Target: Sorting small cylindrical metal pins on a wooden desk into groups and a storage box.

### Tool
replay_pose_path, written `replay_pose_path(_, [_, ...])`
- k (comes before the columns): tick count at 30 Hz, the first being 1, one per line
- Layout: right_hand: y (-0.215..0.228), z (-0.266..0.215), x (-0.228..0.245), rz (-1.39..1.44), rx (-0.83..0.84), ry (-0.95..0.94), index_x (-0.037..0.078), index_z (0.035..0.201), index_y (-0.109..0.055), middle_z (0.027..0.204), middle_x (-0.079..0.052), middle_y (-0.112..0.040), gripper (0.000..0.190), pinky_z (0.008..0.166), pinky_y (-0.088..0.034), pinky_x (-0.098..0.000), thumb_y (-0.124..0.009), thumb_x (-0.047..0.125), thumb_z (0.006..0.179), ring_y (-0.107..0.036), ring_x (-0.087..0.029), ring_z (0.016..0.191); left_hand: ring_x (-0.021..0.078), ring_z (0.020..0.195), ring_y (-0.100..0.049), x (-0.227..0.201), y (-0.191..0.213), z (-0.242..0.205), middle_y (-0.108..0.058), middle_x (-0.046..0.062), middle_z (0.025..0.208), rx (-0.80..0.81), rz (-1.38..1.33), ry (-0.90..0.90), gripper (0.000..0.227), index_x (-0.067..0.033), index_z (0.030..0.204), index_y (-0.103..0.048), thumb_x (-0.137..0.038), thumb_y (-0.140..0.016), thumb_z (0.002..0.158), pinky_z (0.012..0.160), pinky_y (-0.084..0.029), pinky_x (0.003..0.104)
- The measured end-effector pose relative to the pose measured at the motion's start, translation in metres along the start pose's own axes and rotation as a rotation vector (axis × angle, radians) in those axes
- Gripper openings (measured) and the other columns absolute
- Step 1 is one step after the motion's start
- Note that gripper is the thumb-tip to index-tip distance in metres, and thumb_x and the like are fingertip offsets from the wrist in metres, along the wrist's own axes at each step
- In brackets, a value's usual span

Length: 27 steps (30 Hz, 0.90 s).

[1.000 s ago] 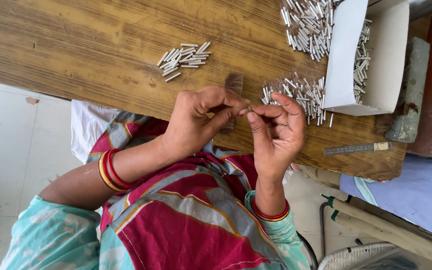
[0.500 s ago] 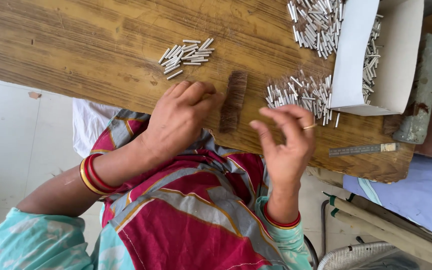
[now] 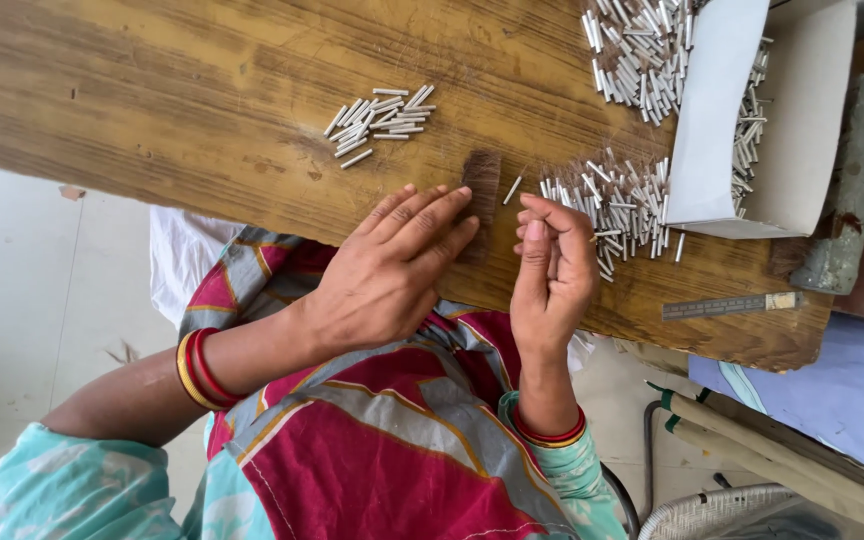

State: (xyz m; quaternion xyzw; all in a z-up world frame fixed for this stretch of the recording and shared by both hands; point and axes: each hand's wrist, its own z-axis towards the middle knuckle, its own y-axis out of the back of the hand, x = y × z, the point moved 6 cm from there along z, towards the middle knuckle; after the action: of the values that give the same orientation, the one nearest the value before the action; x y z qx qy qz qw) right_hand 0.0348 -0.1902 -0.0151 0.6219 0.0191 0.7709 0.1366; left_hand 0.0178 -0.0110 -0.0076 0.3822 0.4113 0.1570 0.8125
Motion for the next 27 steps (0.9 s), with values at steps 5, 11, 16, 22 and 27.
replay_pose_path(5, [-0.004,0.014,0.019,-0.601,0.181,0.316,0.006,0.119,-0.074,0.117,-0.012,-0.06,0.032,0.09,-0.054,-0.0359,-0.06,-0.011,0.095,-0.064,-0.026,0.104,0.0363,0.155,-0.031,-0.006,-0.005,0.014,-0.032,0.021,0.166,0.021,0.061,0.025,0.075,0.0026,0.156,-0.04,-0.018,-0.058,0.087,0.128,-0.02,0.053])
replay_pose_path(11, [0.016,0.015,0.012,-0.766,0.161,0.282,0.012,0.126,-0.074,0.123,-0.011,-0.062,0.045,0.092,-0.054,-0.038,-0.06,-0.01,0.09,-0.066,-0.028,0.109,0.0351,0.158,-0.024,-0.002,-0.012,0.013,-0.025,0.021,0.169,0.077,-0.011,0.05,0.074,0.0042,0.158,-0.031,-0.027,-0.053,0.094,0.13,-0.015,0.05])
replay_pose_path(16, [0.001,0.01,-0.009,0.234,0.188,0.128,0.023,0.163,-0.041,0.17,-0.013,-0.034,0.048,0.128,-0.03,-0.0395,-0.047,0.044,0.121,-0.037,-0.026,0.153,0.0241,0.169,-0.01,0.006,-0.005,0.015,-0.013,0.013,0.178,-0.183,-0.877,0.203,0.072,-0.0024,0.167,-0.011,-0.048,-0.031,0.115,0.139,-0.007,0.038])
replay_pose_path(22, [-0.04,0.015,-0.015,0.641,0.239,-0.094,0.025,0.17,0.004,0.18,-0.014,-0.01,0.085,0.137,0.003,-0.046,-0.013,0.077,0.106,-0.01,-0.03,0.164,0.0183,0.168,0.01,0.013,-0.037,0.025,0.007,0.009,0.179,-0.453,-1.422,0.183,0.08,-0.0067,0.168,0.001,-0.06,-0.026,0.116,0.137,0.009,0.033])
replay_pose_path(27, [-0.03,0.015,-0.012,0.65,0.196,-0.034,0.027,0.169,-0.011,0.176,-0.01,-0.026,0.076,0.137,-0.012,-0.0398,-0.023,0.073,0.11,-0.027,-0.023,0.158,0.0228,0.167,-0.011,0.014,-0.016,0.021,-0.012,0.013,0.177,-0.417,-1.093,0.21,0.071,-0.0103,0.168,-0.015,-0.058,-0.03,0.117,0.139,-0.01,0.033])
